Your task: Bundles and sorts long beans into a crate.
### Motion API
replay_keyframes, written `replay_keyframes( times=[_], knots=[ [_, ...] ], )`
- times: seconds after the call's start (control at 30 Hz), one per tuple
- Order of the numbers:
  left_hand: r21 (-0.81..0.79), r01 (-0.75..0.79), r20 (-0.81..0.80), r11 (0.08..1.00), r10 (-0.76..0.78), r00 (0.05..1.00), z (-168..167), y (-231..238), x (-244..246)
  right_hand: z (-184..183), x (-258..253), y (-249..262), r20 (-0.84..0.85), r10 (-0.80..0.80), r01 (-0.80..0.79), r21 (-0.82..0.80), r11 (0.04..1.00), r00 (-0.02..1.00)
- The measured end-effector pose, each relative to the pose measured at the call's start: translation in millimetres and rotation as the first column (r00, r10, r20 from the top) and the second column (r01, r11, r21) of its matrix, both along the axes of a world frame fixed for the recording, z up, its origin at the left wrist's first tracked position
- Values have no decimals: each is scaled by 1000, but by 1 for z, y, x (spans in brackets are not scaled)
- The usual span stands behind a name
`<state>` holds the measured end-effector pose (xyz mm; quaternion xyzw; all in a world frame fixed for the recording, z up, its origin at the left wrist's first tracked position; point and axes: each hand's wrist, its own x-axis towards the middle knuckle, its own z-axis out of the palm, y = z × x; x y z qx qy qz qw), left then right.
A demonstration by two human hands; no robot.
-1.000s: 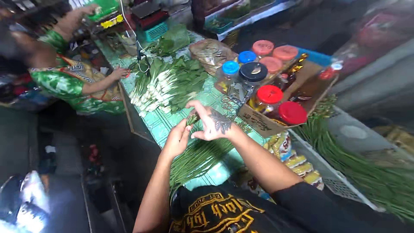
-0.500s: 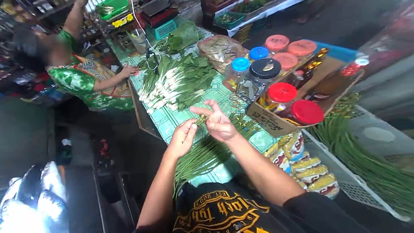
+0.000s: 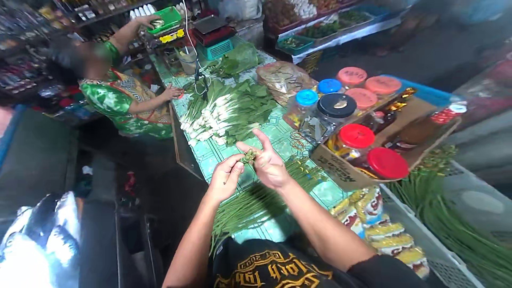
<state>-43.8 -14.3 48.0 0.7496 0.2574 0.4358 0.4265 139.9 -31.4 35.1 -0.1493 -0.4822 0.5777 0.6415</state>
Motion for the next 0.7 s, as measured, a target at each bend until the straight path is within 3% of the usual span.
replay_keyframes(
  times=[0.07,0.13,0.2,0.3,0.37,0.4,0.47,0.5,0.53,0.57,0.6,0.63,0.67,0.7],
  knots=[
    [271,-113,-311,956,198,930,13,-2,-7,18,13,6,330,-271,200,233,952,904],
    [462,-130,-475,877,369,799,26,-7,-11,28,22,6,469,-473,283,419,863,746],
    [578,-91,-529,811,457,715,34,-14,-12,27,27,3,443,-412,234,402,885,796],
    [650,-44,-560,758,518,646,36,-21,-6,20,29,-1,303,-164,102,209,972,939],
    [625,-64,-592,778,526,611,34,-24,1,18,25,-7,305,-232,169,219,961,924],
    [579,-94,-611,810,507,608,33,-25,4,16,21,-11,342,-340,255,270,928,876],
    [429,-188,-628,883,441,641,32,-22,6,11,18,-19,491,-606,378,489,786,626],
    [323,-248,-605,913,401,688,30,-19,7,10,18,-20,541,-674,348,587,731,502],
    [184,-303,-546,935,353,760,26,-16,7,8,19,-21,583,-671,293,613,733,459],
    [-1,-328,-446,945,293,846,22,-13,7,4,18,-21,612,-589,256,546,797,528],
    [-226,-290,-284,930,222,933,17,-13,7,-4,16,-21,567,-436,239,390,889,699],
    [-430,-177,-72,885,162,984,11,-14,7,-15,12,-20,380,-268,210,187,960,885],
    [-540,-45,118,841,128,985,8,-15,9,-24,7,-18,96,-102,106,-30,994,990],
    [-561,47,251,827,115,961,4,-16,11,-28,3,-16,-160,14,-44,-190,981,987]
  ],
)
